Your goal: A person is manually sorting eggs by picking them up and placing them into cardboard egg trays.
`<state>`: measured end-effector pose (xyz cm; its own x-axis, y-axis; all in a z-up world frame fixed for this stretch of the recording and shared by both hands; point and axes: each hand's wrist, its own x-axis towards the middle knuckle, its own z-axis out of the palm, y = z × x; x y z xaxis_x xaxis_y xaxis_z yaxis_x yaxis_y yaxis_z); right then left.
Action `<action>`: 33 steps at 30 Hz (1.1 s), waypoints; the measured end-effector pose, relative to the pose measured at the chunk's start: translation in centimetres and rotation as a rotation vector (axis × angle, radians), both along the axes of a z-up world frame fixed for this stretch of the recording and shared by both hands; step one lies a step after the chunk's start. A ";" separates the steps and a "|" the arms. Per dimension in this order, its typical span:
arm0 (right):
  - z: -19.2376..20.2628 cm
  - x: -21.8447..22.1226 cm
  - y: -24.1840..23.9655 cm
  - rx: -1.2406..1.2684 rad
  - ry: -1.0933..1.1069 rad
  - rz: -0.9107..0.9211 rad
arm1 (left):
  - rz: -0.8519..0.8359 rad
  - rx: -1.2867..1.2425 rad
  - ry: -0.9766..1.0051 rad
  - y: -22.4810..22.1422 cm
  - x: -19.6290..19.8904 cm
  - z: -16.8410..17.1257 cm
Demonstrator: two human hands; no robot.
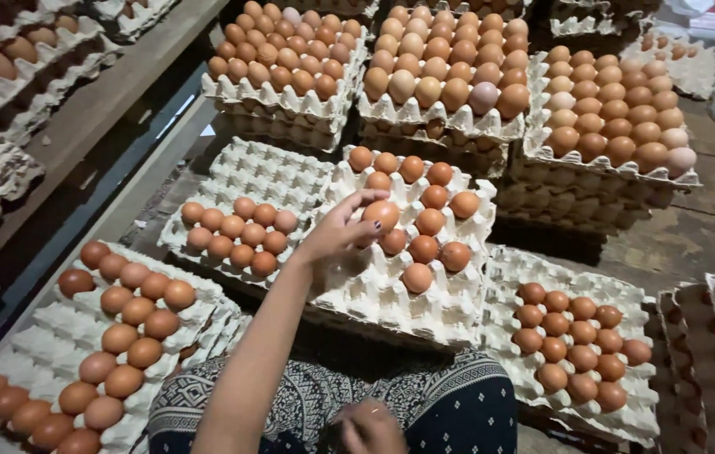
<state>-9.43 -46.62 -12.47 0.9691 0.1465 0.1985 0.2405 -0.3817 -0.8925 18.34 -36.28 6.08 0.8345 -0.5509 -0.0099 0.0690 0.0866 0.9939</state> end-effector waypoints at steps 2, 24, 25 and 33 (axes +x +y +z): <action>5.2 1.4 -1.9 -0.063 -0.022 -0.098 | 0.014 -0.098 0.128 1.1 -2.1 -0.3; 12.8 17.8 -15.5 -0.374 -0.091 -0.464 | 0.683 -0.910 0.879 13.9 -20.0 -10.2; 12.8 17.4 -15.1 -0.372 -0.093 -0.460 | 0.686 -0.912 0.875 14.0 -20.3 -10.1; 17.3 12.2 -6.8 0.712 0.187 -0.482 | 0.504 -0.814 0.676 12.4 -20.5 -6.0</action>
<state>2.76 -53.39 4.81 0.9195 -0.3846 -0.0816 0.0224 0.2585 -0.9658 -2.16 -23.92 0.12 0.9203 -0.2075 -0.3317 0.3380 0.8486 0.4069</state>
